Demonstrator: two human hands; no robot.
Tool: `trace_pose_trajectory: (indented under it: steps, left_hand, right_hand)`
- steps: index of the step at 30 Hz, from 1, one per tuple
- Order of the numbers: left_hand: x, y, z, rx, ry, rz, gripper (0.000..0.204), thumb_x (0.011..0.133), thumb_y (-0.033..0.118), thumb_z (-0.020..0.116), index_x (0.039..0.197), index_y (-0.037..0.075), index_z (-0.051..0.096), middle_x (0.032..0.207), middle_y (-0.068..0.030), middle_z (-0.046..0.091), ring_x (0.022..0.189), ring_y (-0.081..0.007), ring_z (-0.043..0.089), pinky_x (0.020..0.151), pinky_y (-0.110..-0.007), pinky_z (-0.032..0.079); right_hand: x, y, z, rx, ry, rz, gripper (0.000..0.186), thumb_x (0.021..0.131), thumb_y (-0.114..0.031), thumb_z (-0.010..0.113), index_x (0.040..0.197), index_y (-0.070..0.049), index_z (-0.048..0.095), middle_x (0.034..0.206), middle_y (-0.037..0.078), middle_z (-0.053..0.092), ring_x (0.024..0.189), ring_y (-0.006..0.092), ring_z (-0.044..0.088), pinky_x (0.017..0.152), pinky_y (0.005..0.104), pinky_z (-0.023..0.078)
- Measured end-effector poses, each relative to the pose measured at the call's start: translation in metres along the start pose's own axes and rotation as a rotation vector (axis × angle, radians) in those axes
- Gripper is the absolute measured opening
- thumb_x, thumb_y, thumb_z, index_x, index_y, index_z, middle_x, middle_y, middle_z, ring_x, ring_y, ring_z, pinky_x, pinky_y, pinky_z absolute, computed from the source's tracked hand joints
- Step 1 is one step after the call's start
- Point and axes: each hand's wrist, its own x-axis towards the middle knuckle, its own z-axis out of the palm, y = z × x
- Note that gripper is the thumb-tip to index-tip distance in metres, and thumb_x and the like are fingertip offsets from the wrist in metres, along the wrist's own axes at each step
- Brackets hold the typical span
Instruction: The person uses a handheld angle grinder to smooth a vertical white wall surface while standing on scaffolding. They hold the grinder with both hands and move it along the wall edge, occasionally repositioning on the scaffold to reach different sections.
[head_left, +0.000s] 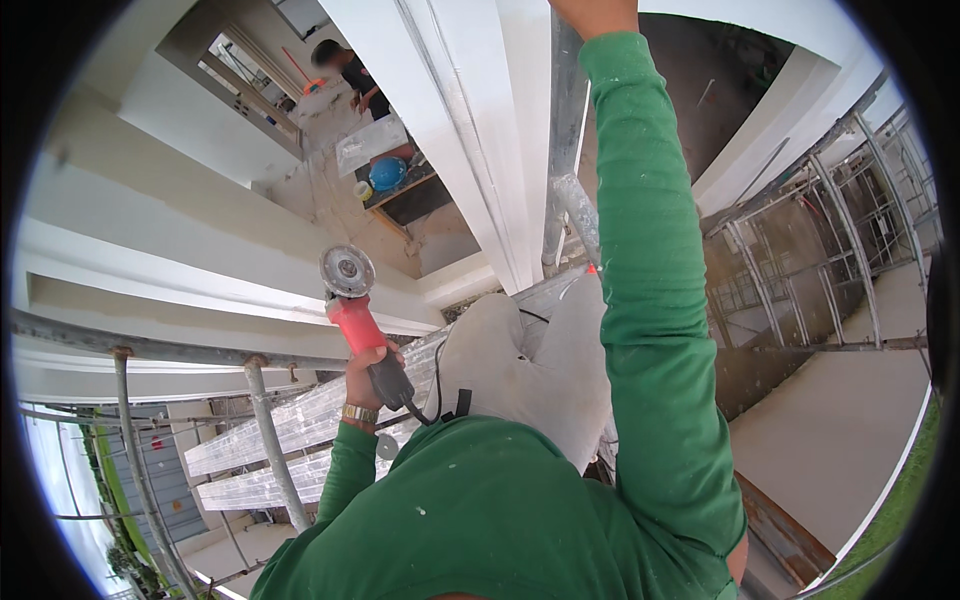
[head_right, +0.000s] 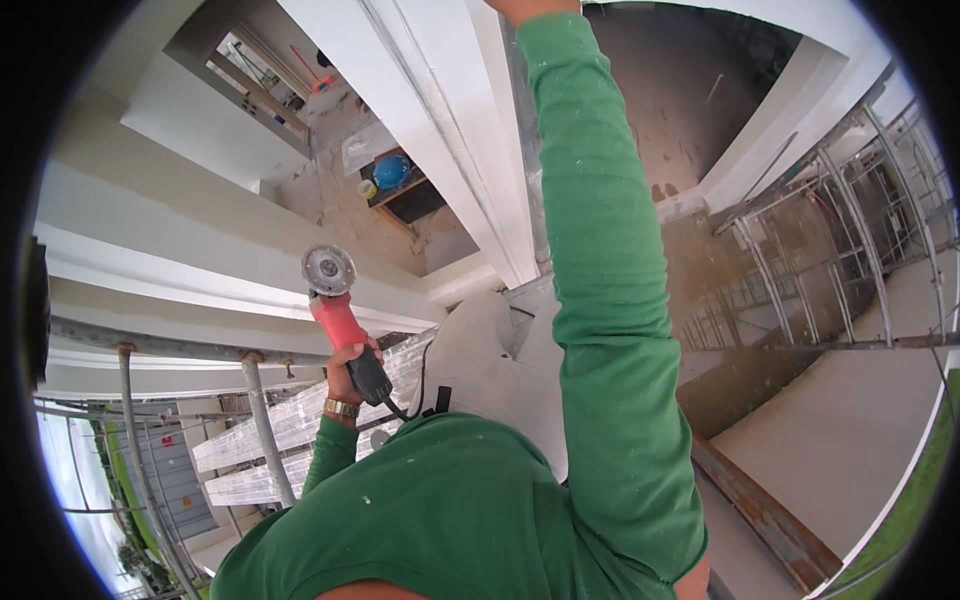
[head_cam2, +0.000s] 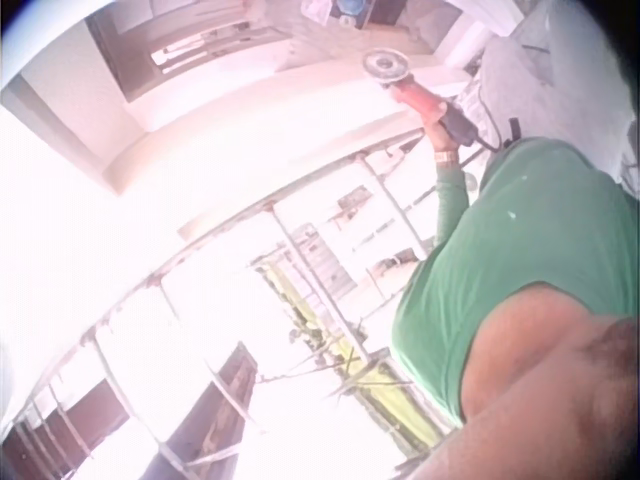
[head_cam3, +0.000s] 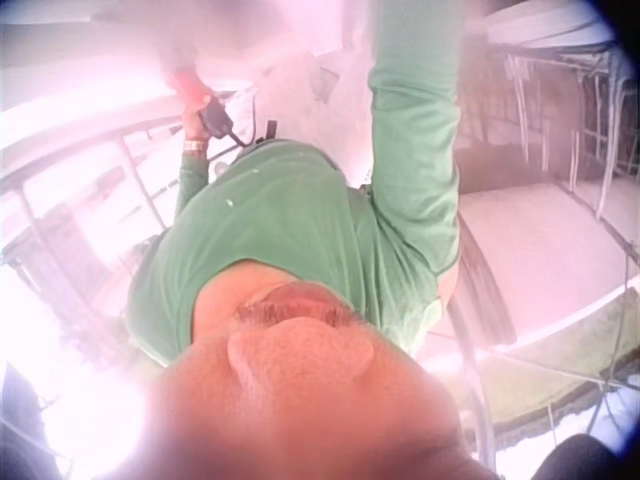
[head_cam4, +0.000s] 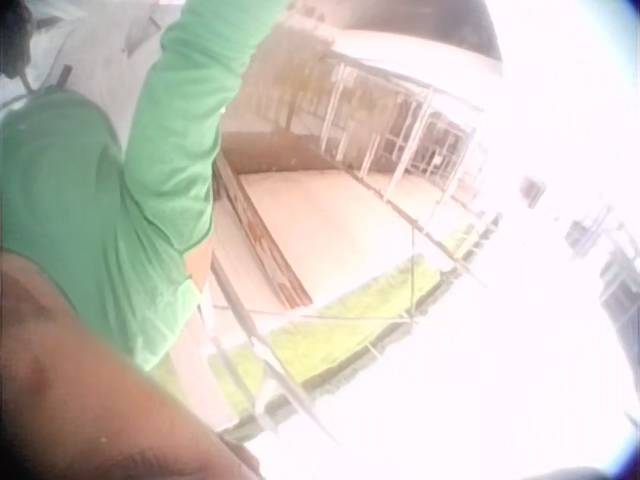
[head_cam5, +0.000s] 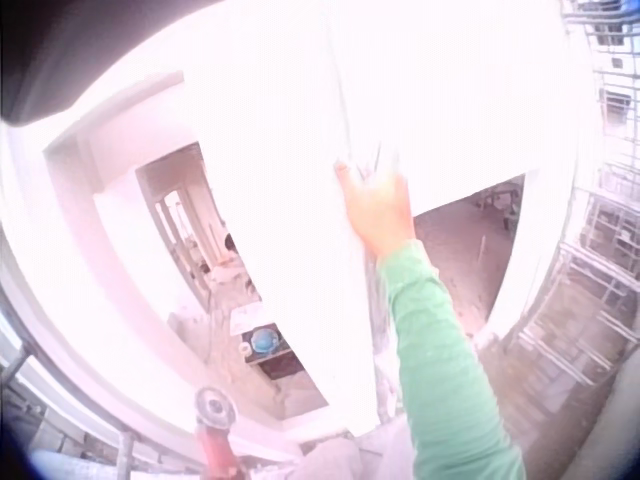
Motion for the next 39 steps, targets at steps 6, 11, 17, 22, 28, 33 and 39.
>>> trace_pose_trajectory:
  steps: [6, 11, 17, 22, 28, 33, 39]
  left_hand:
    - [-0.004, -0.006, -0.007, -0.010, -0.004, 0.009, 0.036, 0.081, 0.014, 0.071, 0.113, 0.003, 0.058, 0.094, -0.0116, 0.067, 0.080, -0.0254, 0.068, 0.074, -0.040, 0.059]
    - [0.003, -0.010, -0.002, -0.004, 0.112, 0.169, 0.030, 0.081, 0.005, 0.069, 0.110, 0.002, 0.059, 0.094, -0.0113, 0.067, 0.086, -0.0245, 0.067, 0.080, -0.039, 0.058]
    - [0.032, 0.043, 0.028, -0.263, 0.035, 0.416, 0.038, 0.086, 0.004, 0.070, 0.121, 0.003, 0.054, 0.116, -0.0086, 0.060, 0.109, -0.0249, 0.061, 0.108, -0.044, 0.049]
    - [0.051, 0.099, 0.049, -0.312, -0.032, 0.386, 0.039, 0.087, 0.006, 0.073, 0.121, -0.001, 0.057, 0.106, -0.0127, 0.065, 0.102, -0.0264, 0.066, 0.096, -0.046, 0.056]
    - [0.081, 0.068, 0.105, -0.052, 0.013, 0.401, 0.036, 0.082, 0.001, 0.076, 0.113, -0.005, 0.059, 0.097, -0.0137, 0.068, 0.082, -0.0241, 0.070, 0.073, -0.038, 0.059]
    - [0.109, 0.023, 0.121, -0.047, 0.020, 0.332, 0.033, 0.077, -0.001, 0.078, 0.106, -0.003, 0.062, 0.085, -0.0104, 0.069, 0.070, -0.0224, 0.068, 0.065, -0.035, 0.058]
    - [0.154, -0.017, 0.116, 0.063, -0.010, 0.176, 0.020, 0.081, 0.004, 0.077, 0.098, -0.002, 0.068, 0.087, -0.0110, 0.069, 0.074, -0.0227, 0.068, 0.069, -0.036, 0.058]
  right_hand:
    - [0.001, 0.012, 0.018, -0.040, 0.052, -0.111, 0.058, 0.103, -0.042, 0.056, 0.131, 0.008, 0.058, 0.132, 0.036, 0.057, 0.119, 0.0499, 0.056, 0.103, 0.0514, 0.046]
    - [0.006, 0.031, 0.023, -0.113, 0.127, -0.243, 0.069, 0.100, -0.044, 0.062, 0.141, 0.009, 0.046, 0.130, 0.037, 0.058, 0.120, 0.0502, 0.056, 0.105, 0.0514, 0.043]
    - [0.009, -0.023, -0.031, 0.304, -0.180, 0.307, 0.077, 0.094, -0.038, 0.071, 0.146, 0.008, 0.040, 0.140, 0.037, 0.052, 0.133, 0.0491, 0.049, 0.112, 0.0489, 0.040]
    - [-0.149, -0.070, -0.037, 0.005, -0.170, 0.005, 0.058, 0.092, -0.047, 0.073, 0.120, 0.000, 0.056, 0.088, 0.015, 0.065, 0.077, 0.0321, 0.061, 0.076, 0.0437, 0.051]
    - [-0.366, -0.148, -0.069, 0.668, -0.832, 0.585, 0.059, 0.093, -0.049, 0.075, 0.119, 0.002, 0.061, 0.089, 0.013, 0.069, 0.076, 0.0181, 0.062, 0.072, 0.0333, 0.053]
    - [-0.382, -0.130, -0.086, 0.580, -1.036, 1.048, 0.056, 0.095, -0.041, 0.076, 0.121, 0.003, 0.055, 0.087, 0.013, 0.068, 0.071, 0.0145, 0.062, 0.064, 0.0301, 0.050]
    - [-0.435, -0.110, -0.073, 0.605, -0.847, 1.218, 0.049, 0.098, -0.033, 0.073, 0.119, 0.005, 0.052, 0.090, 0.011, 0.068, 0.070, 0.0126, 0.062, 0.064, 0.0291, 0.050]
